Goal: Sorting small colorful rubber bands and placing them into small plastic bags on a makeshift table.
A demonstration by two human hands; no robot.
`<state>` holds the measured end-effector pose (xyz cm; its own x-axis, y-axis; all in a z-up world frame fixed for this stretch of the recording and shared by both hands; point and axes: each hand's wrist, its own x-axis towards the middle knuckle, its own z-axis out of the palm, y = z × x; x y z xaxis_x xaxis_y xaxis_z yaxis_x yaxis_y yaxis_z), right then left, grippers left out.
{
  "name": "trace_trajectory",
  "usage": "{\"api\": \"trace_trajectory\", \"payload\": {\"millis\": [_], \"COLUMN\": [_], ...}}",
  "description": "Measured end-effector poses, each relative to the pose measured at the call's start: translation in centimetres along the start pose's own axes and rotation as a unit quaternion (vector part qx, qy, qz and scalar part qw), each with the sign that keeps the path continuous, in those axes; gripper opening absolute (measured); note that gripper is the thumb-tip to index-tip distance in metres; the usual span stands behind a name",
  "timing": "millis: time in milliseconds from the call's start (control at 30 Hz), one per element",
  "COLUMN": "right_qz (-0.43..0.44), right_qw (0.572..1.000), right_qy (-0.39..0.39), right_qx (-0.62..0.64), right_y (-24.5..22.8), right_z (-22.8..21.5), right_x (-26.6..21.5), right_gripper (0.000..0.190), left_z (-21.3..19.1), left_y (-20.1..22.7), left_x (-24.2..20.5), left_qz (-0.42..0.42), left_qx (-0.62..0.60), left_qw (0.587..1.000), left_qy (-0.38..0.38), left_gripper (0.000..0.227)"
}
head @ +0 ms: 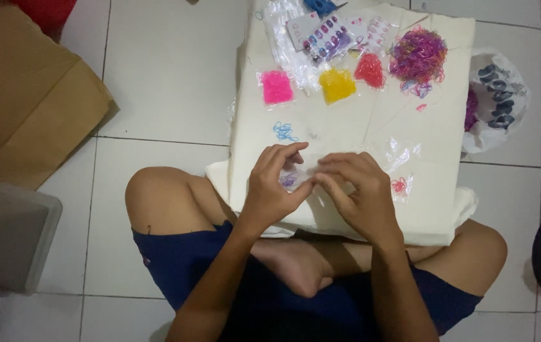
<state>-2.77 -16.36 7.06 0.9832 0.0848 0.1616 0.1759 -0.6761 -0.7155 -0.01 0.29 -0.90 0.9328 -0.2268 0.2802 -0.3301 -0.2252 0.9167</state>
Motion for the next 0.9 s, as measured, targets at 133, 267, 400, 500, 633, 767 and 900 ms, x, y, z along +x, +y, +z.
{"api": "trace_trajectory", "payload": {"millis": [133, 267, 400, 500, 633, 767, 900], "right_qz": [0.002, -0.036, -0.058, -0.107, -0.101, -0.096, -0.084], "right_qw": [0.998, 0.99, 0.989, 0.991, 0.99, 0.991, 0.993], "right_qy": [0.052, 0.122, 0.118, 0.068, 0.093, 0.086, 0.078], "right_qx": [0.031, 0.066, 0.066, 0.049, 0.033, 0.025, 0.014], "right_y": [1.3, 1.3, 1.0, 1.5, 2.7, 2.5, 2.3], "right_z": [0.2, -0.7, -1.6, -2.0, -1.9, -2.4, -2.4], "right_x": [-1.1, -1.4, -1.3, -1.3, -1.8, -2.0, -1.8], "right_gripper": [0.004, 0.007, 0.007, 0.023, 0.007, 0.006, 0.008], "left_z": [-0.8, -0.9, -1.0, -0.7, -0.8, -0.8, -0.9], "left_y": [-0.4, -2.1, -2.4, -3.0, -2.5, -2.2, -1.9], "left_x": [-0.2, -0.8, -0.6, -0.8, -0.7, -0.7, -0.5], "left_qz": [0.001, -0.076, -0.081, -0.089, -0.083, -0.087, -0.078], "left_qx": [-0.125, -0.296, -0.278, -0.283, -0.268, -0.245, -0.222], "left_qw": [0.992, 0.951, 0.954, 0.954, 0.959, 0.965, 0.971], "left_qy": [-0.013, -0.049, -0.07, -0.047, -0.043, -0.04, -0.03], "left_gripper": [0.082, 0.072, 0.046, 0.046, 0.045, 0.042, 0.04]}}
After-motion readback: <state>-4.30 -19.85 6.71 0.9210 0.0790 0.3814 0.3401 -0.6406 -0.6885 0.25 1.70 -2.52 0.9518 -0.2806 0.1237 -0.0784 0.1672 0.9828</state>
